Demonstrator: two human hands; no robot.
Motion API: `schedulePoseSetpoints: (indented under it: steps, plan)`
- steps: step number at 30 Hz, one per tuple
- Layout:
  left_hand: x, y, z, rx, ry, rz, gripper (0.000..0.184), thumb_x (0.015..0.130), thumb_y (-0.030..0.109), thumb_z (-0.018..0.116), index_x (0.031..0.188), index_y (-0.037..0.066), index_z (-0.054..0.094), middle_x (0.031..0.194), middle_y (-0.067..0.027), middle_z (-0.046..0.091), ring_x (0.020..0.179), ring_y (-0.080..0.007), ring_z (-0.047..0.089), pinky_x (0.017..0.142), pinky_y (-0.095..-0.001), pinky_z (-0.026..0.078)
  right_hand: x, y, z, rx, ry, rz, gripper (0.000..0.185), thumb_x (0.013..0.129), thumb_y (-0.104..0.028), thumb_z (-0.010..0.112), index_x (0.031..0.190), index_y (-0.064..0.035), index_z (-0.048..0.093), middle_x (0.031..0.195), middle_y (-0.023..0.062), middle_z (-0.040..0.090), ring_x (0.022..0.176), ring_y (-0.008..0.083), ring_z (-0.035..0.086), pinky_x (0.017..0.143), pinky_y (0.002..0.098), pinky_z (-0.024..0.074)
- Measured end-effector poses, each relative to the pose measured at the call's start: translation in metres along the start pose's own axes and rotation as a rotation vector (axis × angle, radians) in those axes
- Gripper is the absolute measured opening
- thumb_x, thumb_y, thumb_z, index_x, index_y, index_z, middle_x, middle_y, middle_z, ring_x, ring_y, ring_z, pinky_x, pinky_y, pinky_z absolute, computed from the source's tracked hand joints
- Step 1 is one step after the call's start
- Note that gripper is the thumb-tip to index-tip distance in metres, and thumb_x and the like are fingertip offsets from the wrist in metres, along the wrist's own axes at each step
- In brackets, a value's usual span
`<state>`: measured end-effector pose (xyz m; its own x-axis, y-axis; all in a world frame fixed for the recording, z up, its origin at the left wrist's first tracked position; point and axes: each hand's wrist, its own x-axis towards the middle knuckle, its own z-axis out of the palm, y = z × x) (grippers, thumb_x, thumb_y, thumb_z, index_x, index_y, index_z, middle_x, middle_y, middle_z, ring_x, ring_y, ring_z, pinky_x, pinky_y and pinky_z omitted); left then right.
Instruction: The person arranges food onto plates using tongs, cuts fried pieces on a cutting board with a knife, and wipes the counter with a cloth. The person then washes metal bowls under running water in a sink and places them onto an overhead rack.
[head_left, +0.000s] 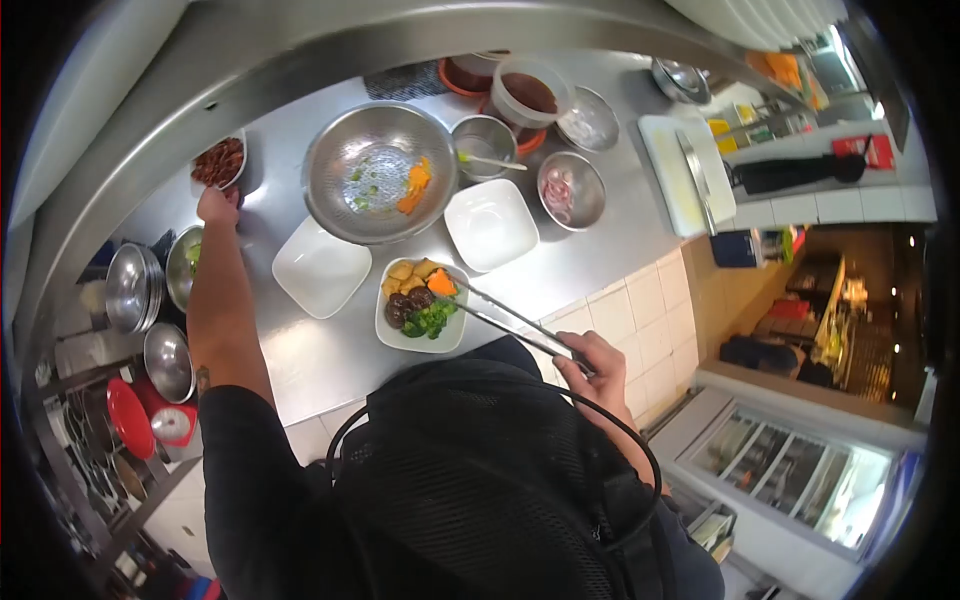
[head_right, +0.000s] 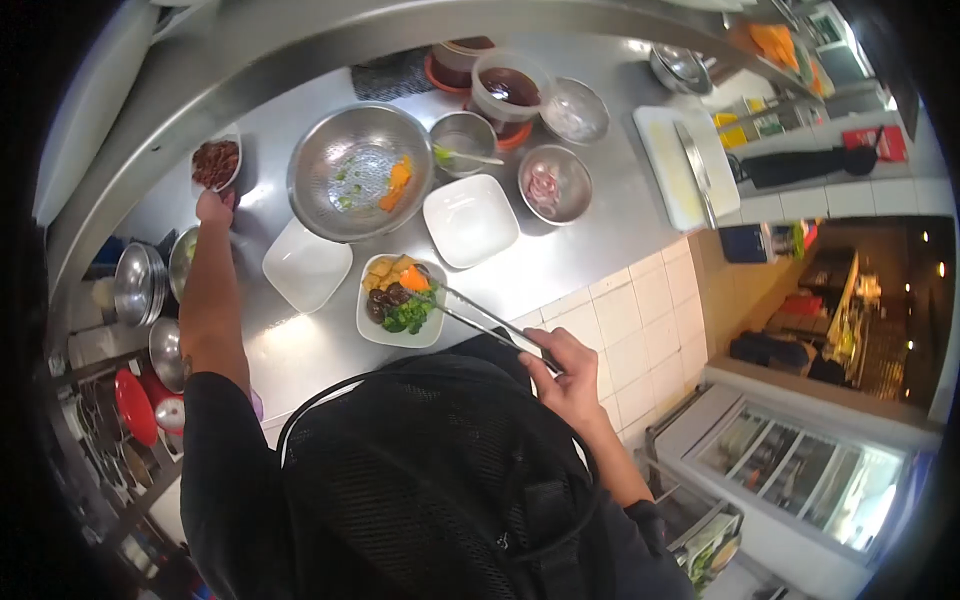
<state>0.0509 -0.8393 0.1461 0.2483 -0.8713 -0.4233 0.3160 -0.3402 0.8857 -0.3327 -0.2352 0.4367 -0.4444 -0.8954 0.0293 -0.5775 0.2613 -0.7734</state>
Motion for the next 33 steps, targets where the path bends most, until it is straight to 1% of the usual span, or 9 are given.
schedulePoseSetpoints:
  steps: [8,11,14,16,20,22,24,27,33]
  plan:
    - [-0.067,0.014,0.033,-0.087,0.234,0.095,0.023,0.085,0.003,0.048,0.101,-0.010,0.059,0.092,-0.0216,0.067,0.075,-0.0298,0.070,0.057,-0.0320,0.059,-0.025,0.011,0.025,-0.063,-0.007,-0.090,0.031,0.080,-0.006,0.076,0.109,-0.0004,0.067,0.069,0.0107,0.054,0.057,0.0206,0.053,0.054,0.0305,0.0421]
    - [-0.115,0.053,0.037,-0.080,0.172,0.151,0.026,0.090,0.010,0.050,0.101,-0.012,0.057,0.085,-0.0226,0.068,0.068,-0.0301,0.070,0.059,-0.0345,0.061,-0.013,0.011,0.012,0.007,0.013,-0.104,0.033,0.081,-0.007,0.076,0.111,0.0010,0.066,0.070,0.0103,0.054,0.059,0.0195,0.052,0.054,0.0304,0.0420]
    - [-0.142,0.077,0.019,-0.043,0.034,0.265,0.031,0.093,0.015,0.050,0.096,-0.015,0.054,0.082,-0.0244,0.068,0.069,-0.0312,0.071,0.064,-0.0380,0.063,0.034,0.009,-0.001,-0.080,0.019,-0.156,0.032,0.082,-0.009,0.074,0.111,0.0022,0.066,0.070,0.0107,0.053,0.059,0.0197,0.052,0.054,0.0320,0.0412]
    - [-0.171,0.093,0.000,0.046,-0.009,0.331,0.033,0.092,0.016,0.051,0.097,-0.017,0.052,0.081,-0.0235,0.068,0.069,-0.0324,0.071,0.065,-0.0394,0.063,0.084,0.006,-0.004,-0.177,0.000,-0.285,0.032,0.083,-0.013,0.074,0.111,0.0001,0.067,0.072,0.0120,0.056,0.059,0.0248,0.053,0.055,0.0356,0.0428]
    - [-0.282,0.106,-0.042,0.142,0.010,0.495,0.031,0.092,0.015,0.050,0.100,-0.013,0.060,0.080,-0.0171,0.068,0.066,-0.0254,0.070,0.059,-0.0353,0.058,0.188,-0.031,-0.011,-0.398,-0.182,-0.507,0.030,0.081,-0.020,0.073,0.106,-0.0029,0.070,0.092,0.0167,0.068,0.078,0.0336,0.066,0.070,0.0447,0.0512]
    - [-0.327,0.091,-0.071,0.227,0.085,0.410,0.029,0.093,0.016,0.049,0.099,-0.009,0.061,0.077,-0.0145,0.067,0.062,-0.0205,0.067,0.056,-0.0325,0.055,0.234,-0.046,-0.008,-0.440,-0.262,-0.561,0.031,0.081,-0.021,0.073,0.106,-0.0033,0.070,0.096,0.0176,0.069,0.085,0.0351,0.067,0.074,0.0464,0.0520]
    - [-0.377,0.064,-0.094,0.201,0.191,0.400,0.026,0.091,0.015,0.049,0.098,-0.007,0.061,0.073,-0.0132,0.065,0.055,-0.0200,0.064,0.054,-0.0318,0.054,0.274,-0.059,-0.002,-0.608,-0.410,-0.833,0.030,0.080,-0.021,0.072,0.105,-0.0034,0.071,0.099,0.0176,0.069,0.094,0.0359,0.066,0.080,0.0480,0.0514]
    - [-0.437,-0.003,-0.134,0.126,0.355,0.311,0.024,0.090,0.014,0.049,0.096,-0.007,0.059,0.069,-0.0123,0.063,0.053,-0.0205,0.063,0.051,-0.0302,0.054,0.305,-0.082,0.008,-0.818,-0.636,-0.921,0.027,0.080,-0.019,0.071,0.102,-0.0028,0.071,0.099,0.0162,0.069,0.095,0.0363,0.065,0.084,0.0480,0.0501]
    - [-0.534,-0.082,-0.150,0.207,0.592,0.149,0.022,0.092,0.012,0.046,0.098,-0.007,0.056,0.067,-0.0121,0.061,0.053,-0.0196,0.064,0.052,-0.0295,0.055,0.349,-0.095,0.040,-0.875,-0.769,-1.276,0.022,0.079,-0.017,0.070,0.098,-0.0069,0.070,0.096,0.0108,0.068,0.093,0.0337,0.064,0.079,0.0456,0.0504]
